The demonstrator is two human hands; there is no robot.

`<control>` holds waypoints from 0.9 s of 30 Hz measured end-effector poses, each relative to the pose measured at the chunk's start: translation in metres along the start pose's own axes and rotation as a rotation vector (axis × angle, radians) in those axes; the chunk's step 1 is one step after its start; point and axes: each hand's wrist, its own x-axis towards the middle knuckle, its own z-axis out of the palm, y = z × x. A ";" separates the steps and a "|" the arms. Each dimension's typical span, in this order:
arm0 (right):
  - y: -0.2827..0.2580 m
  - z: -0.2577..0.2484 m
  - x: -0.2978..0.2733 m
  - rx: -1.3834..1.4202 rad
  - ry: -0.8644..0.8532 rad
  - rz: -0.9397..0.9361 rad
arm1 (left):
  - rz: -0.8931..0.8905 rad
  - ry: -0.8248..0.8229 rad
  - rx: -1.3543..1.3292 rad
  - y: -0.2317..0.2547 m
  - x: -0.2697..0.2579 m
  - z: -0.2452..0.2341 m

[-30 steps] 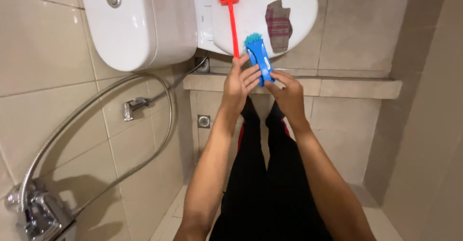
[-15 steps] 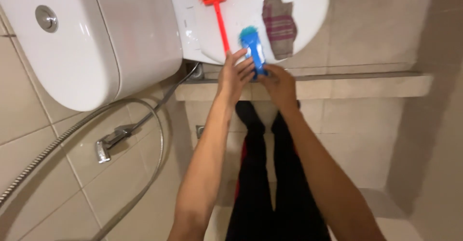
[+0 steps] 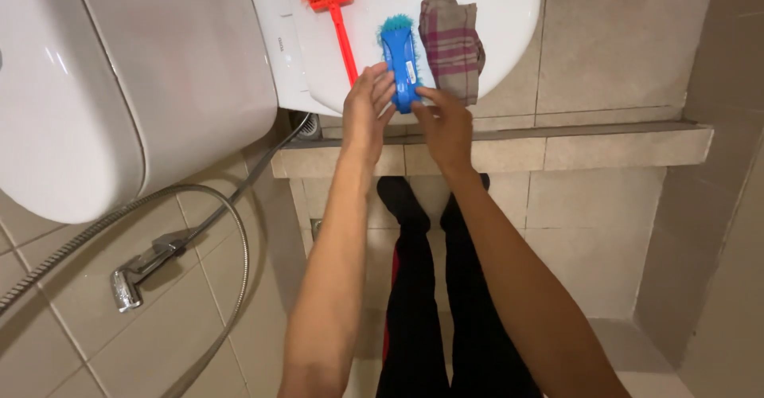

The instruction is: The person places cleaning tools on a toilet, wipes a shower head with a cloth, and then reattaches it before wiping the faucet and handles.

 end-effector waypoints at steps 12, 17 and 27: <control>0.039 -0.048 0.028 -0.323 0.231 -0.296 | 0.519 -0.078 0.304 -0.059 -0.013 0.084; 0.047 -0.055 0.051 0.080 0.080 0.120 | 0.367 -0.048 0.166 -0.086 0.009 0.096; 0.055 -0.068 0.062 0.293 -0.127 0.292 | 0.331 -0.078 0.028 -0.094 0.005 0.087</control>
